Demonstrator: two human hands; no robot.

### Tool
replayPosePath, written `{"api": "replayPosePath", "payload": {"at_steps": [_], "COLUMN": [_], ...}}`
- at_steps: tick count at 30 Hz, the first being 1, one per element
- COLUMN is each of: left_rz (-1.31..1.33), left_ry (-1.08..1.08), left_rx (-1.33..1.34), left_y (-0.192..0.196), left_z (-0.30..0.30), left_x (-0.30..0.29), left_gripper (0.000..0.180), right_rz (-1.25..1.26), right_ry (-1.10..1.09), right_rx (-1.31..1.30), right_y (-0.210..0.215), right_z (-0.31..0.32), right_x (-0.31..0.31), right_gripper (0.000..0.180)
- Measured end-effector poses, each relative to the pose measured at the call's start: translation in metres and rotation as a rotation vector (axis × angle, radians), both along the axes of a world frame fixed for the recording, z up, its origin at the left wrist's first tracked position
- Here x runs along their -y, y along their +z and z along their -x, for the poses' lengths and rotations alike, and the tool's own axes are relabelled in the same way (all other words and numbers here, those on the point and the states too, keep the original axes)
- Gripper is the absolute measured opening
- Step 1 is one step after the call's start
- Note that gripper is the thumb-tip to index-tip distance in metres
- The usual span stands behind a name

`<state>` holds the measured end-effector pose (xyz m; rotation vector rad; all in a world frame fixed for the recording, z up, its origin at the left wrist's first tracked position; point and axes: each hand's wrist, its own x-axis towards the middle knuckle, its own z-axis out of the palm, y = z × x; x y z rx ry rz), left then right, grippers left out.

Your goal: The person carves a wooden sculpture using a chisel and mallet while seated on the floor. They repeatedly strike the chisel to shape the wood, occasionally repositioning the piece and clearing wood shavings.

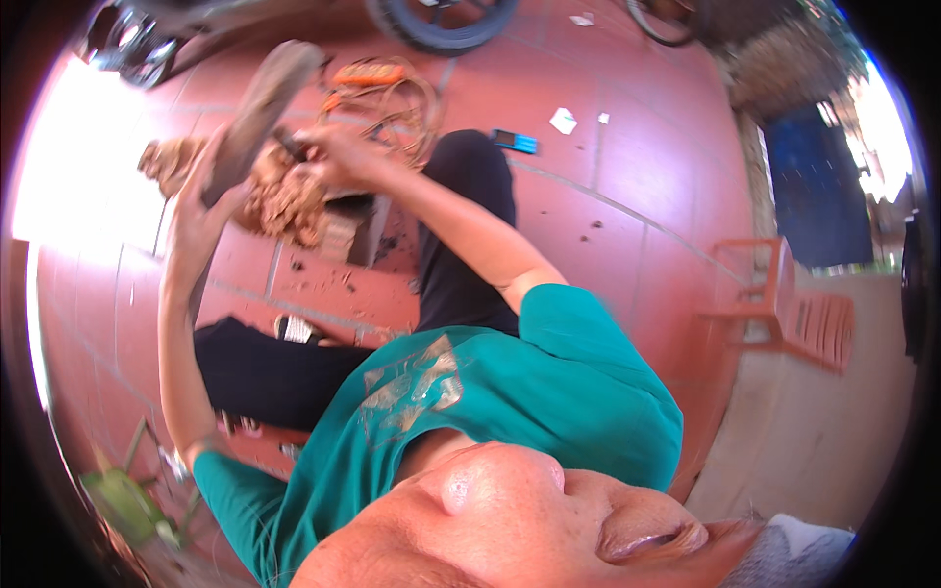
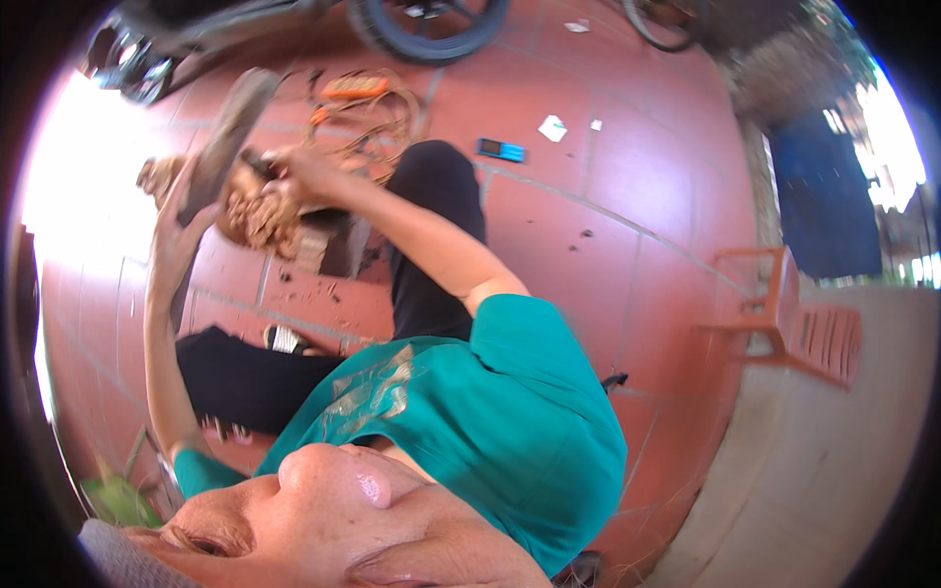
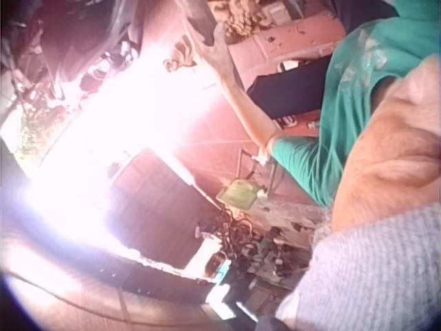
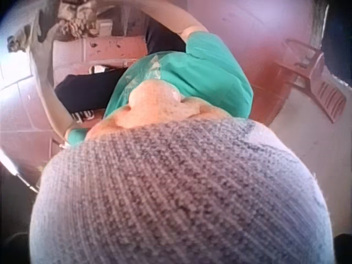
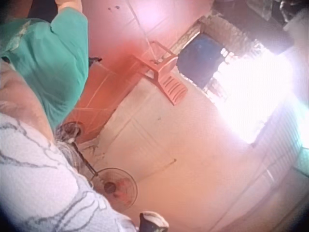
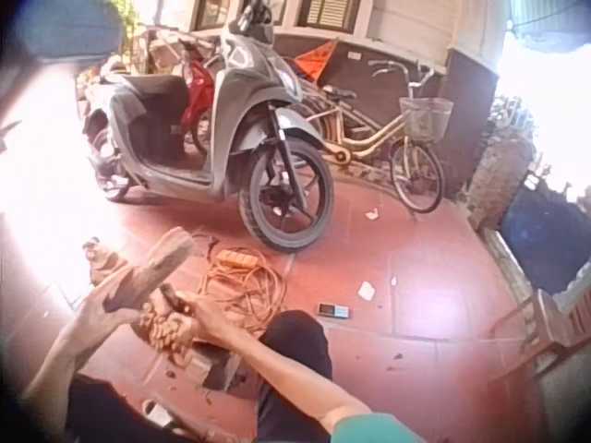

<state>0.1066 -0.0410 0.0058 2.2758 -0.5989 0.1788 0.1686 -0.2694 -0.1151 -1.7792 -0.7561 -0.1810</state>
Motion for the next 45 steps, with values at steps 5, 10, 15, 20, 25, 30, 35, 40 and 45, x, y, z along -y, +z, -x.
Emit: {"api": "replayPosePath", "payload": {"at_steps": [5,10,15,20,25,30,35,40,45], "left_rz": [0.239,-0.06,0.055,0.075,0.136,0.031,0.13,0.114,0.081], "left_ry": [0.105,0.021,-0.003,0.029,0.064,-0.064,-0.039,0.085,-0.007], "left_rx": [-0.118,-0.096,-0.116,-0.063,-0.043,-0.156,-0.09,-0.029,-0.12], "left_y": [0.005,-0.002,-0.002,-0.005,0.006,-0.006,-0.002,0.011,0.007], "left_z": [0.009,0.011,0.001,-0.005,0.002,-0.004,-0.004,0.008,0.008], "left_x": [-0.004,0.004,-0.006,-0.013,0.0,-0.001,-0.001,0.009,0.008], "left_gripper": [0.065,0.066,0.067,0.066,0.066,0.067,0.065,0.065,0.067], "right_rz": [0.074,0.091,0.073,0.097,0.092,0.08,0.135,0.129,0.12], "right_ry": [-0.075,-0.075,-0.083,-0.104,-0.083,-0.135,-0.121,-0.095,-0.083], "right_rx": [0.075,0.089,0.093,0.063,0.115,0.156,0.163,0.102,0.133], "right_y": [-0.026,-0.012,-0.003,-0.003,0.001,-0.008,-0.004,-0.001,-0.002], "right_z": [-0.009,-0.002,0.002,-0.002,0.002,0.0,0.002,0.005,0.006], "right_x": [-0.008,-0.003,-0.002,0.001,0.005,-0.003,-0.003,-0.004,-0.002], "right_gripper": [0.04,0.029,0.023,0.023,0.023,0.029,0.031,0.032,0.029]}}
